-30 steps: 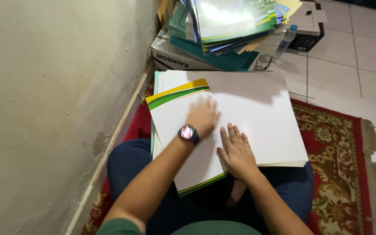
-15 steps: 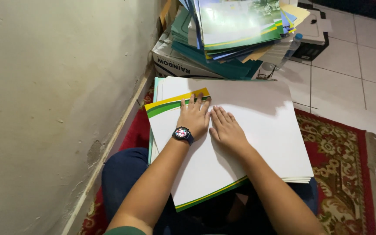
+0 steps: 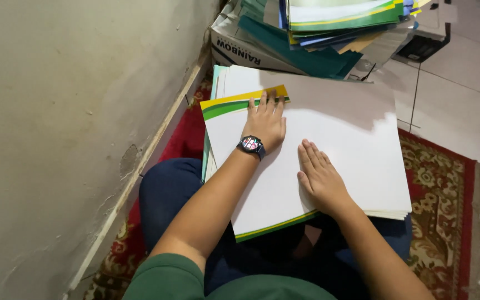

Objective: The person sits on the floor and assembles books by placing a stack of white pages inside a light blue cover. They smooth the pages and cover with their hands, then flip the book over to press the spine and ensure the pages are aligned. The person repeats this process with multiple books.

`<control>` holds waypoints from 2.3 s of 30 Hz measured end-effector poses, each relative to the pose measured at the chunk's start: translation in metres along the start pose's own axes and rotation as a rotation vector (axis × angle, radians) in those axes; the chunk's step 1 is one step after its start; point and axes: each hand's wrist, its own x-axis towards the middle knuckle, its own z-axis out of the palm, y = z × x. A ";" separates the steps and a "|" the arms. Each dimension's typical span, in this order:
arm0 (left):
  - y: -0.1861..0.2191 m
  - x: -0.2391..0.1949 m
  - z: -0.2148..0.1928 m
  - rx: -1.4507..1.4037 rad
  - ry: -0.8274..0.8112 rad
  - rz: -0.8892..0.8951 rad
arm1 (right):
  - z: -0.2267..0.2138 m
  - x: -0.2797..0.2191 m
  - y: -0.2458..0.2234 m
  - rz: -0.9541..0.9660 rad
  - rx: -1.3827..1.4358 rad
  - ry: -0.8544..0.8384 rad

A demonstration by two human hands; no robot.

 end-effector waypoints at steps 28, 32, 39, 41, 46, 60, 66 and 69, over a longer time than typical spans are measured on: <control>-0.001 0.006 0.004 0.016 -0.007 0.017 | -0.001 0.010 0.009 0.008 0.012 0.056; -0.002 0.005 0.006 0.031 0.054 0.041 | -0.008 0.092 0.029 -0.061 -0.010 0.081; -0.016 0.016 0.050 0.033 0.266 0.039 | -0.016 0.180 0.040 -0.139 -0.122 0.179; -0.016 0.016 0.051 0.020 0.229 0.017 | -0.012 0.173 0.039 -0.115 -0.163 0.229; -0.010 0.010 0.025 0.015 0.119 0.009 | -0.015 0.117 0.024 -0.073 -0.110 0.168; 0.001 0.005 0.005 0.007 -0.010 -0.049 | -0.008 -0.004 0.004 0.025 0.001 -0.007; -0.007 0.011 0.026 0.001 0.061 -0.022 | -0.004 0.122 0.038 -0.064 -0.044 0.153; -0.011 0.014 0.033 0.024 0.111 -0.009 | -0.004 0.177 0.046 -0.088 -0.190 0.236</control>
